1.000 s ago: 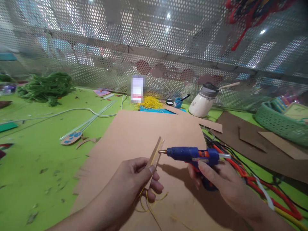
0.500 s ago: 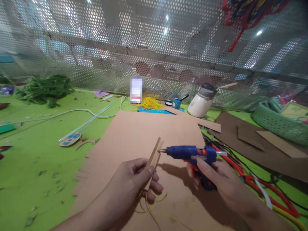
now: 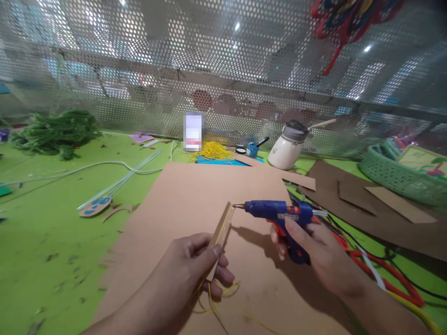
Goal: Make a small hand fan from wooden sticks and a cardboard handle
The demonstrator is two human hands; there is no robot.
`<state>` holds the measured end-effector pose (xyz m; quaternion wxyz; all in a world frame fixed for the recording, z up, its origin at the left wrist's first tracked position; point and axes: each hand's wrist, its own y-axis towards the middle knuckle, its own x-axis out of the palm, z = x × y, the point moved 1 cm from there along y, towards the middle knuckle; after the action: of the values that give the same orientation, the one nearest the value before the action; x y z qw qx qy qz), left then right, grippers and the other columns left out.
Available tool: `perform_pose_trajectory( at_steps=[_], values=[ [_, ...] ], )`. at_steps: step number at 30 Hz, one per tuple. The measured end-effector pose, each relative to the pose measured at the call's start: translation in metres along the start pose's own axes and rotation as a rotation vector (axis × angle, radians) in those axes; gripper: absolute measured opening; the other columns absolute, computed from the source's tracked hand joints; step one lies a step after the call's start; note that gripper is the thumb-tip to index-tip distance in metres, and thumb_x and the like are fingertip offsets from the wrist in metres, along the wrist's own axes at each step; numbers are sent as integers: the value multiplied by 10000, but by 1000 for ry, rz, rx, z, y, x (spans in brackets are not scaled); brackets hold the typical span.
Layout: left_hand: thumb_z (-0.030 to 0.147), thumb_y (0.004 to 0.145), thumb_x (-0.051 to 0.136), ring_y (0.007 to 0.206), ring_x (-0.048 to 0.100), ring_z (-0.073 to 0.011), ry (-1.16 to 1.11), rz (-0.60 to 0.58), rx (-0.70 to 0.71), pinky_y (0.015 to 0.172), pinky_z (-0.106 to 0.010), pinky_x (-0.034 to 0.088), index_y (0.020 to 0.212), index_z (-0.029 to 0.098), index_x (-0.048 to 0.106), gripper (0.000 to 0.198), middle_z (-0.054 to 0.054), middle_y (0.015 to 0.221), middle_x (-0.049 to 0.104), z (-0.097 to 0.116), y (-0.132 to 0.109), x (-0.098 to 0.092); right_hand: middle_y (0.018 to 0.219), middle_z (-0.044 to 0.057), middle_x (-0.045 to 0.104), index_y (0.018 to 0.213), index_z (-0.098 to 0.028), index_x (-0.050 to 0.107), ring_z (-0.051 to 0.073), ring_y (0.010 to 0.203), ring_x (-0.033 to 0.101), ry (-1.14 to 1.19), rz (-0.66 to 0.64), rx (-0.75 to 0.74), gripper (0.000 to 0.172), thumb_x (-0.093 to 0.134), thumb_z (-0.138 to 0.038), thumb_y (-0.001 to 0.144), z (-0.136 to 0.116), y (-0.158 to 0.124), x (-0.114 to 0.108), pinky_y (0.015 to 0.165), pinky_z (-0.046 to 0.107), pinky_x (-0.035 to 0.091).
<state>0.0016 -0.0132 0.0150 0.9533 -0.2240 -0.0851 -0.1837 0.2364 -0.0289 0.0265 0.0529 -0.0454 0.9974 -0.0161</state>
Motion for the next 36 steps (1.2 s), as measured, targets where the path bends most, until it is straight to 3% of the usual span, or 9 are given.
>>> perform_pose_trajectory(
  at_steps=[12, 36],
  values=[
    [341, 877, 640, 644, 625, -161, -1, 4, 8, 504, -216, 469, 800, 116, 634, 238, -79, 710, 667, 4, 1, -2, 746, 39, 623, 796, -159, 645, 158, 649, 585, -103, -63, 70, 440, 535, -556, 950, -11, -13, 13, 615, 276, 439],
    [349, 834, 659, 630, 612, -170, 16, 11, 1, 502, -227, 453, 755, 113, 649, 249, -113, 688, 680, 4, 0, 0, 757, 35, 629, 819, -168, 642, 154, 654, 579, -22, 19, -24, 401, 524, -520, 970, -6, -2, 4, 614, 264, 475]
  ],
)
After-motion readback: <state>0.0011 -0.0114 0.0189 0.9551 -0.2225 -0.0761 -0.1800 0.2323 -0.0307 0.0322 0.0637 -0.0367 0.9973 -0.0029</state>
